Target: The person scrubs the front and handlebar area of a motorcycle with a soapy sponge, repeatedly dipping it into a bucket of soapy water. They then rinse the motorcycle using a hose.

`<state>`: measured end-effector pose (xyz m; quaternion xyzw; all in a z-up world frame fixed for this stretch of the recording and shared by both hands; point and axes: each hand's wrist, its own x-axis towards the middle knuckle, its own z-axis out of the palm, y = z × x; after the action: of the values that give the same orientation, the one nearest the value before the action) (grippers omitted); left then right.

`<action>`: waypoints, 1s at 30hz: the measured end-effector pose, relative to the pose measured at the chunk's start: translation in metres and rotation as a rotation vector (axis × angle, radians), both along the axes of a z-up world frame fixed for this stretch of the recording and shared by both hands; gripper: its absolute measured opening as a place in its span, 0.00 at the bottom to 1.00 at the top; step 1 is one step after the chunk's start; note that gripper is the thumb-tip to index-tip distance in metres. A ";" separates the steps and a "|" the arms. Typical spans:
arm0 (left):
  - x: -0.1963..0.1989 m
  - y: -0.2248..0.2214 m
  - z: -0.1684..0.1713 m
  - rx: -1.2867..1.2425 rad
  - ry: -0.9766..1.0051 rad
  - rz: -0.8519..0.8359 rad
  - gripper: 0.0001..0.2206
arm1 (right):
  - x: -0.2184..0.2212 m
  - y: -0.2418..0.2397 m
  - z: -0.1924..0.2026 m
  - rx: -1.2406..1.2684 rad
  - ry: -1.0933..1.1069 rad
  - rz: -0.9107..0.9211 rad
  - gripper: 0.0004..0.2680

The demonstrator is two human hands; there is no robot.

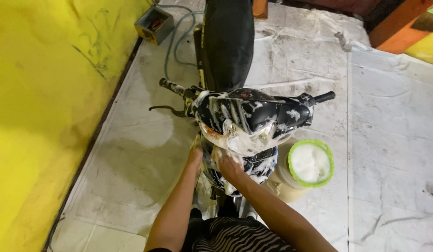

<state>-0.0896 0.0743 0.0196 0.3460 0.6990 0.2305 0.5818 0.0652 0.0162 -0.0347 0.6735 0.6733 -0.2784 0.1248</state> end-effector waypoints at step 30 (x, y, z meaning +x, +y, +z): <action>0.021 0.003 0.009 0.251 -0.293 0.254 0.34 | -0.017 0.030 -0.020 0.995 -0.227 0.174 0.08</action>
<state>-0.0683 0.0772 0.0285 0.2879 0.6109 0.4349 0.5956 0.0478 0.0459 -0.0543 0.6189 0.7599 0.1618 -0.1157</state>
